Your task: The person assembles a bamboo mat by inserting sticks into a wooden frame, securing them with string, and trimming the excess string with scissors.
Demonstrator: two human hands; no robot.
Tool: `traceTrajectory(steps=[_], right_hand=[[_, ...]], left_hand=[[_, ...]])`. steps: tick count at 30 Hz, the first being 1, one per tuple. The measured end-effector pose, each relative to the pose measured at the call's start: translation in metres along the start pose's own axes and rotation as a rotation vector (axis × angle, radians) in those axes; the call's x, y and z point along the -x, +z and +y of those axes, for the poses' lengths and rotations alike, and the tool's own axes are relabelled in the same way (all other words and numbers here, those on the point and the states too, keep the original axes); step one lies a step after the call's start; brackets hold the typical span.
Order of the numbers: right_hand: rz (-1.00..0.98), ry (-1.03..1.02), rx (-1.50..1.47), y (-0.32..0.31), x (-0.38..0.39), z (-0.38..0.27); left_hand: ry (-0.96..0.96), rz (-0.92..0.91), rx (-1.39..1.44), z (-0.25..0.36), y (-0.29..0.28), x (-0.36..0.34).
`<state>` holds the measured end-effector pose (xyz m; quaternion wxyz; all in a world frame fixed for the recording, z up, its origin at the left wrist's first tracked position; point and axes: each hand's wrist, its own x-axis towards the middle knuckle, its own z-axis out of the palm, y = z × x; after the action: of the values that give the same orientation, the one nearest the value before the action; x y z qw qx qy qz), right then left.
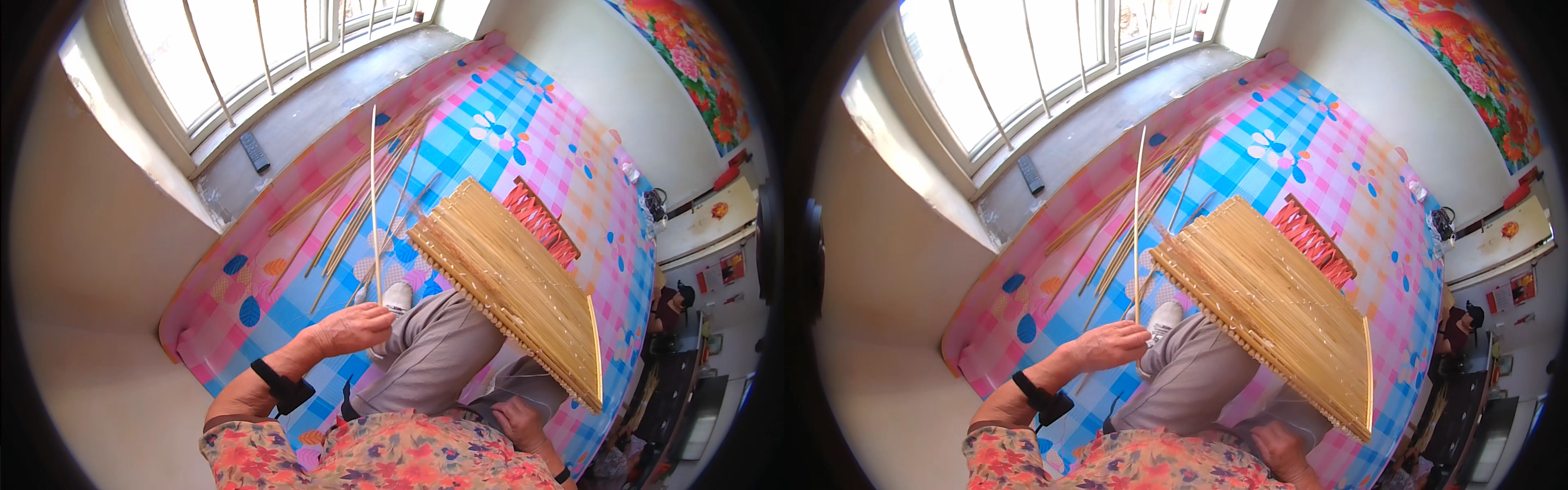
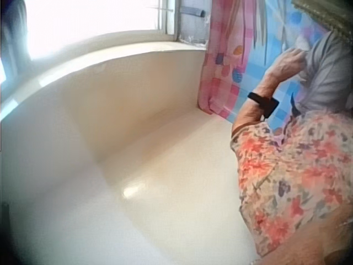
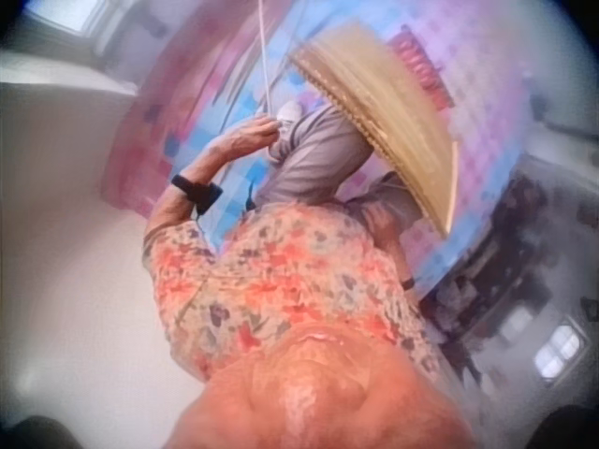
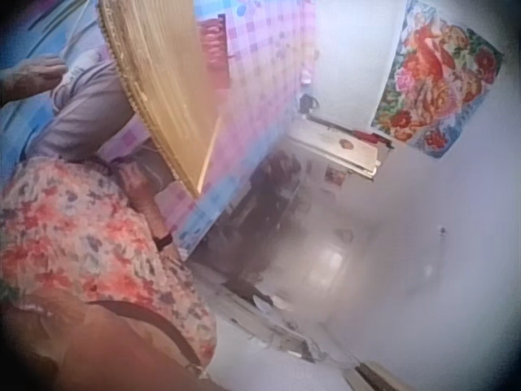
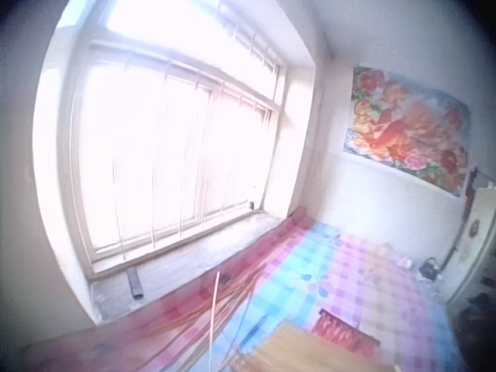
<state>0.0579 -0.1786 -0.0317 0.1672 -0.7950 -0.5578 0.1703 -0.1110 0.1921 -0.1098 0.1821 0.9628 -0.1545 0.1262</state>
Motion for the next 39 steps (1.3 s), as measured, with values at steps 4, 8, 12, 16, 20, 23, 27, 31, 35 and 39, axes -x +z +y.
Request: traceTrajectory(steps=[4, 8, 12, 16, 20, 23, 27, 31, 35, 39], right_hand=[[0.043, 0.014, 0.026, 0.010, 0.007, 0.003], [0.006, 0.088, 0.063, 0.007, 0.005, -0.006], [0.024, 0.112, 0.072, 0.008, -0.006, -0.006], [0.038, 0.055, 0.061, 0.016, -0.006, 0.003], [0.030, 0.064, 0.124, 0.019, 0.003, 0.006], [0.028, 0.067, 0.128, 0.026, 0.008, 0.010], [0.048, 0.072, 0.080, 0.020, 0.001, 0.007], [0.090, 0.020, 0.109, 0.020, 0.000, 0.005], [0.097, -0.028, 0.135, 0.015, -0.004, 0.004], [0.045, 0.020, 0.107, 0.013, -0.005, 0.004]], left_hand=[[-0.021, -0.011, 0.011, -0.054, 0.050, 0.020], [-0.109, -0.100, -0.048, -0.091, 0.084, 0.022], [-0.154, -0.148, 0.007, -0.111, 0.099, 0.036], [-0.190, -0.189, 0.003, -0.142, 0.133, 0.063], [-0.246, -0.394, 0.072, -0.147, 0.144, 0.056], [-0.376, -0.588, 0.102, -0.148, 0.157, 0.057], [-0.396, -0.343, 0.045, -0.182, 0.220, 0.110], [-0.438, -0.344, 0.020, -0.192, 0.222, 0.113], [-0.430, -0.314, 0.004, -0.196, 0.220, 0.115], [-0.426, -0.282, -0.024, -0.196, 0.214, 0.118]])
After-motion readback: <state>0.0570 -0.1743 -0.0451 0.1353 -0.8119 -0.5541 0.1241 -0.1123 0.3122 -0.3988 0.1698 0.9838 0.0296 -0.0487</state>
